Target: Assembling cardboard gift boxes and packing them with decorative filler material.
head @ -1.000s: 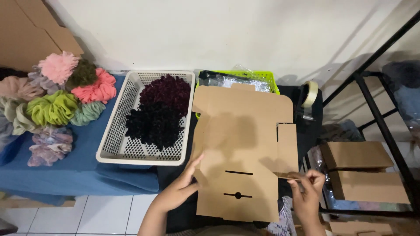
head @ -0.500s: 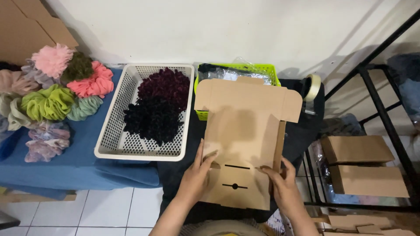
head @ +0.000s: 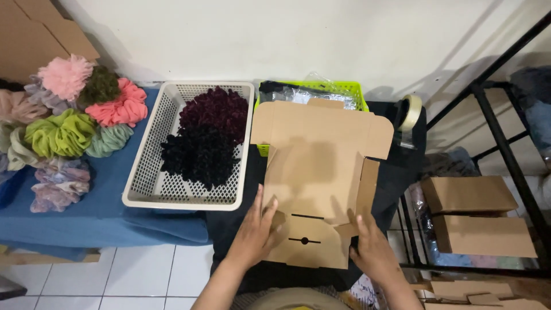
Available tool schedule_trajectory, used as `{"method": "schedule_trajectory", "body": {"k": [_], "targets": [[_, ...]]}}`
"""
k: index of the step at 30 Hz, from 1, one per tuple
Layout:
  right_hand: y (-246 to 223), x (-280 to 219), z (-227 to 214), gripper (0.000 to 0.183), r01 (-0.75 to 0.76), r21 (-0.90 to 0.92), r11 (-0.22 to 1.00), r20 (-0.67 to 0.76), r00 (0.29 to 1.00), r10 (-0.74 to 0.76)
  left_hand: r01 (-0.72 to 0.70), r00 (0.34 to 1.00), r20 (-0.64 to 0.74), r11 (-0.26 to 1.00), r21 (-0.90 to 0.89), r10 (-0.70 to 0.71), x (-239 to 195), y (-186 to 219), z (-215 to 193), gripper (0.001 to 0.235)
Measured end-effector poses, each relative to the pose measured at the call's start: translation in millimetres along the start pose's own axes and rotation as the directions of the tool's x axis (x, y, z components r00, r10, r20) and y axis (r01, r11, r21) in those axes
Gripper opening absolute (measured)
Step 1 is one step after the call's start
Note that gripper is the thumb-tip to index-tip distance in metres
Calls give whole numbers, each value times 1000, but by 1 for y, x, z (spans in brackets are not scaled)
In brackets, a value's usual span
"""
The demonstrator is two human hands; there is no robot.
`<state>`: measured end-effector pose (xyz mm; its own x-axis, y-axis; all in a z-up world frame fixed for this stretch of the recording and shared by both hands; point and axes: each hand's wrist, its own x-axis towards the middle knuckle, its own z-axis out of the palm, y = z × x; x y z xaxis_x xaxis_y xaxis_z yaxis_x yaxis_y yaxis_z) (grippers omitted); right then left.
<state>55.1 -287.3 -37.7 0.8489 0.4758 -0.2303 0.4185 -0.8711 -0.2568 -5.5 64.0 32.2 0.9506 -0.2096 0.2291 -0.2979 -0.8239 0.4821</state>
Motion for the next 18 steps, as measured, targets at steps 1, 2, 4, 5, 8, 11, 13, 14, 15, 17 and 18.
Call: {"method": "schedule_trajectory", "body": {"k": [1,2,4,5,8,11,13,14,15,17,18], "targets": [[1,4,6,125,-1,1,1000,-2,1000,1,-2,1000,1,1000,1,2,0,-6,-6,69],[2,7,12,121,134,-92,987,-291,944,-155,-110,993,40,992,-69,112,-1,-12,-12,83],[-1,11,15,120,230,-220,948,-537,783,-314,-210,973,69,967,-142,221,-4,-25,-18,105],[-5,11,12,123,212,-309,927,-572,737,-360,-272,960,46,960,-70,276,-5,-33,-18,106],[-9,9,3,130,237,-381,894,-594,678,-433,-324,945,-12,943,79,326,-11,-48,-10,110],[-3,11,4,126,270,-355,895,-598,670,-440,-296,946,-74,934,198,315,-13,-46,0,111],[-2,13,4,115,252,-344,905,-606,676,-419,-278,947,-94,930,240,307,-12,-41,3,110],[-4,14,3,78,214,-329,920,-621,685,-381,-269,954,-68,934,235,292,-11,-39,2,115],[-6,15,2,44,177,-314,933,-634,692,-345,-259,960,-44,938,229,276,-10,-36,2,120],[-10,19,-5,44,186,-373,909,-642,655,-398,-210,977,-5,965,160,214,-6,-27,-6,118],[-13,22,-9,47,192,-427,884,-647,617,-447,-157,987,41,983,93,154,-5,-22,-10,117]]}}
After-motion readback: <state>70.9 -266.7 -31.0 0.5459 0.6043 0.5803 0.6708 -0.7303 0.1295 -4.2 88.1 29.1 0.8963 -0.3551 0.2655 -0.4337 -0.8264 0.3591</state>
